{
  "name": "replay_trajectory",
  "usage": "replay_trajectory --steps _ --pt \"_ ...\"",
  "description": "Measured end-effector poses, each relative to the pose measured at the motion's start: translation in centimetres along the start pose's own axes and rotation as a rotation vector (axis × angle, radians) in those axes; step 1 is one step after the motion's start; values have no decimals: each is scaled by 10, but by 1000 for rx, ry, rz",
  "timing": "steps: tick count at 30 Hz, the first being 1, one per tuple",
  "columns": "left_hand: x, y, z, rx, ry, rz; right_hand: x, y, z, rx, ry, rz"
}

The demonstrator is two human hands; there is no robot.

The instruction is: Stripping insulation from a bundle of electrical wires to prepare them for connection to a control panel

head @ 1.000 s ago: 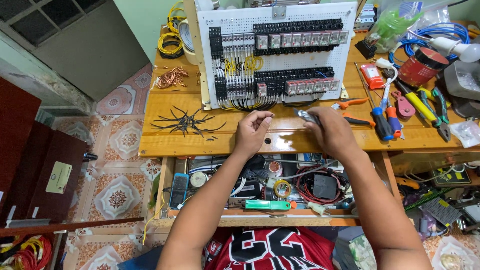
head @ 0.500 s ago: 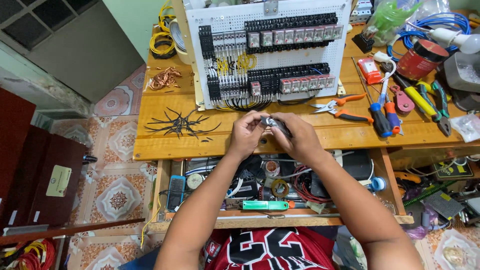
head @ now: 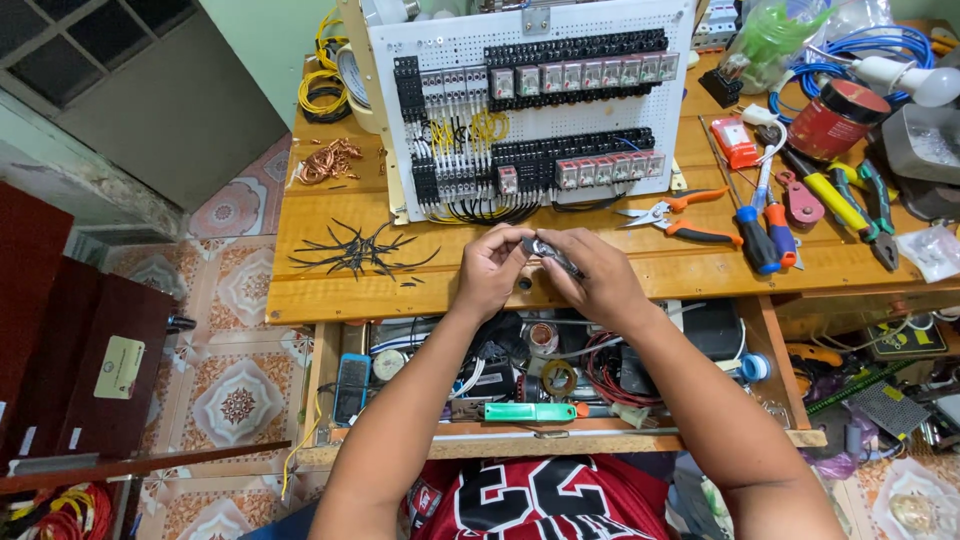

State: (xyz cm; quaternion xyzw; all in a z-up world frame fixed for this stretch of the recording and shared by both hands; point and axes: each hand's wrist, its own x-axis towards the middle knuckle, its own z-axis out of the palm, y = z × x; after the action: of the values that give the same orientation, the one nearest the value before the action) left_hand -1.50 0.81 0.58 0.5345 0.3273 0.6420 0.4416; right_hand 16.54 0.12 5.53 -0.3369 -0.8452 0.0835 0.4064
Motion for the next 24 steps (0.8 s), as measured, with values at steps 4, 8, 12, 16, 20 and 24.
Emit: replay_trajectory --steps 4,8,12,16,20,24 --pt "0 -4 -1 -4 2 -11 2 -3 -2 8 -13 5" --pt "0 -2 0 1 0 -5 1 -2 -2 -1 -23 2" --pt "0 -6 -1 -1 2 -2 2 -4 -5 15 -38 4" --pt "0 -6 -1 7 0 4 3 -6 -7 15 -43 8" --pt "0 -7 -2 18 -2 16 2 -5 -6 10 -64 8" --pt "0 -10 -2 7 -1 20 1 -2 -5 12 -67 14"
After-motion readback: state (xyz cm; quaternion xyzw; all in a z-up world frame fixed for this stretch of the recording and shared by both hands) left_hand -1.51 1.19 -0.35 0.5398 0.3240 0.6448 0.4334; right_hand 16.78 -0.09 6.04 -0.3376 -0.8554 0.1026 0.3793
